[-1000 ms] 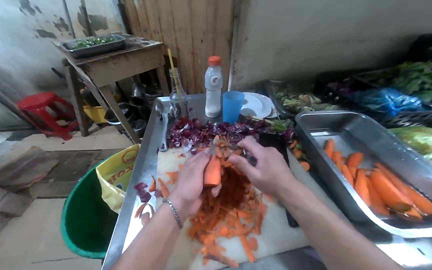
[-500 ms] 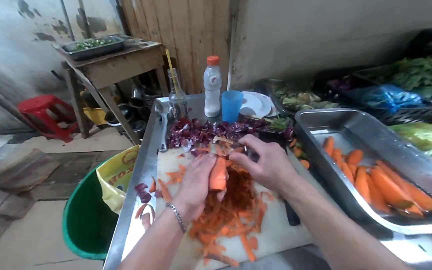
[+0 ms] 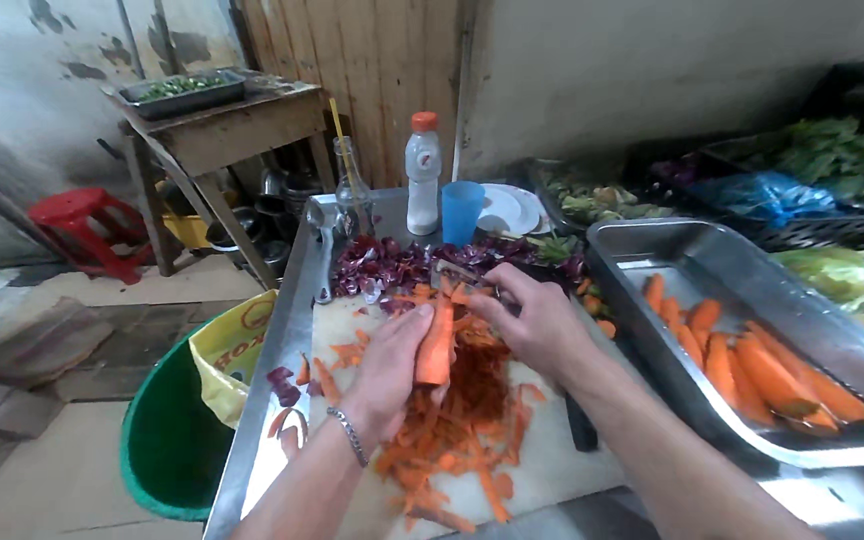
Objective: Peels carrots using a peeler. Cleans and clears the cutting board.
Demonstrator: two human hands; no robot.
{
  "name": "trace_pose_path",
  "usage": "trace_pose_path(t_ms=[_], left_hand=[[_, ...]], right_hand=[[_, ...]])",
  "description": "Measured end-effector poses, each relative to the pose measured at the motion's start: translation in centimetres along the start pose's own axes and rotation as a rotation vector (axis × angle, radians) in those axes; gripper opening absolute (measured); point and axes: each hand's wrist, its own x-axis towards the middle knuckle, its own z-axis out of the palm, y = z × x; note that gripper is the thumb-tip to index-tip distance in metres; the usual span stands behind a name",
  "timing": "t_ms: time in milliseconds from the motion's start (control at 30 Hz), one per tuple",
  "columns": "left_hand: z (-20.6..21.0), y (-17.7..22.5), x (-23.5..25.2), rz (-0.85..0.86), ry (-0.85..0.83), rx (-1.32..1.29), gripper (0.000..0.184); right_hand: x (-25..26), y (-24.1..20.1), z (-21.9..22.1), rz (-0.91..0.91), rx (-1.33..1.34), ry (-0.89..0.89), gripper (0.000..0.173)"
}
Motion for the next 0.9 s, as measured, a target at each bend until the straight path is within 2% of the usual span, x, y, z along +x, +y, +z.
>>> trace_pose_path(t_ms=[133,233,300,433,533,700,800,900], left_hand=[[-0.8,-0.2,0.2,0.012,0.113,-0.091,0.043],[-0.7,0.1,0.1,-0.015,0.107,-0.107,0.041],[-0.6,0.2,0.0,-0.031,0.041,-0.047,0.043],[-0.6,0.0,0.0,-0.043,-0.084,0.018,0.051],[-0.6,0.2,0.2,-0.049,0.016,0.025,0.049],[-1.2,0.7,0.5,-0.003,0.275,-0.186,0.049],[-1.7,0.0,0.5,0.049,0.287,-0.262,0.046],[-1.4,-0.2,0.5,0.064,0.273,-0.272,0.046]], right_hand=[[-1.3,-2.3,0.7,-0.172,0.05,-0.155,0.053],[-1.0,-2.4,1.1,-0.207,0.001,-0.121,0.056],[-0.6,-1.3,0.8,-0.127,-0.058,-0.072,0.056],[0.5,0.9,-0.7,0.166,-0.044,-0.034,0.054],[0.3,-0.2,-0.7,0.222,0.074,-0.088,0.052],[-1.8,-4.1,2.1,-0.02,0.098,-0.163,0.054],[-2.8,-5.5,3.2,-0.136,0.032,-0.14,0.056],[-3.0,-5.5,3.4,-0.155,-0.043,-0.112,0.056]])
